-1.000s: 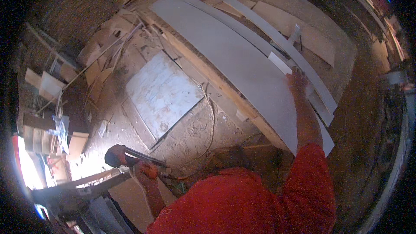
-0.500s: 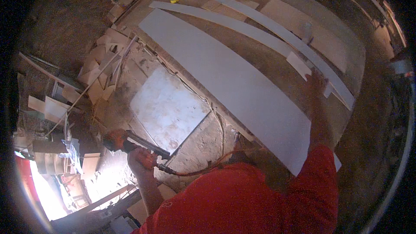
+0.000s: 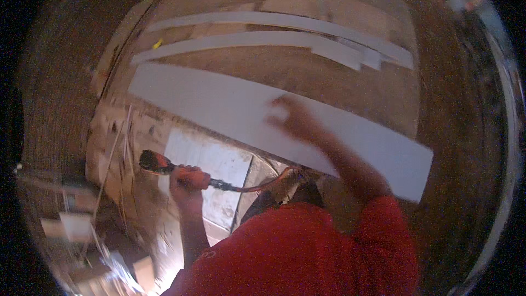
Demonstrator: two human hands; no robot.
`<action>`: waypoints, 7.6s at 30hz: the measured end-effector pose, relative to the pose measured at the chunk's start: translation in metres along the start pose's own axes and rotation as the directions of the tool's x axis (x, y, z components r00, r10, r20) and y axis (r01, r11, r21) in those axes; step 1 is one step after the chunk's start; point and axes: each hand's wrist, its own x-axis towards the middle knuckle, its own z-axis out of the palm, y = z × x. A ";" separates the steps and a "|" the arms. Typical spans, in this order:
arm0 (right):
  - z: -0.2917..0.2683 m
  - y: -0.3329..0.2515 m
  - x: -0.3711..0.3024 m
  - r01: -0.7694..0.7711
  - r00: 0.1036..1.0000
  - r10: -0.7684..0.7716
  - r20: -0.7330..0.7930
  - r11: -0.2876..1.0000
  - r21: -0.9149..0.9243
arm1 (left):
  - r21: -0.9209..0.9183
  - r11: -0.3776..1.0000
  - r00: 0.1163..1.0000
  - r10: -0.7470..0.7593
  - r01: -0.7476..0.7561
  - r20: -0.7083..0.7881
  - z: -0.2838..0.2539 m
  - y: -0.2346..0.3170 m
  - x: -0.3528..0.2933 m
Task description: The person assembles a wooden frame by positioning white and natural wood strips on a workbench and securing them with a pneumatic nail gun. They handle multiple strips, aligning them and fastening them together to form a rectangular frame structure.
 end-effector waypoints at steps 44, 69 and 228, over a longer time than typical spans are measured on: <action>-0.446 0.181 -0.129 -0.693 0.641 -0.052 -0.766 0.391 -0.606 | 0.309 -0.276 0.412 -0.540 -0.910 0.734 0.080 -0.220 0.123; -0.161 0.217 -0.107 -0.240 0.951 0.009 -0.310 0.655 -0.717 | 0.392 -0.140 0.393 -0.602 -0.909 0.696 0.079 -0.207 0.122; -0.054 0.041 -0.167 -0.399 0.713 0.635 -0.297 0.716 0.572 | 0.611 0.032 0.490 -0.566 -0.791 0.663 0.153 -0.152 0.182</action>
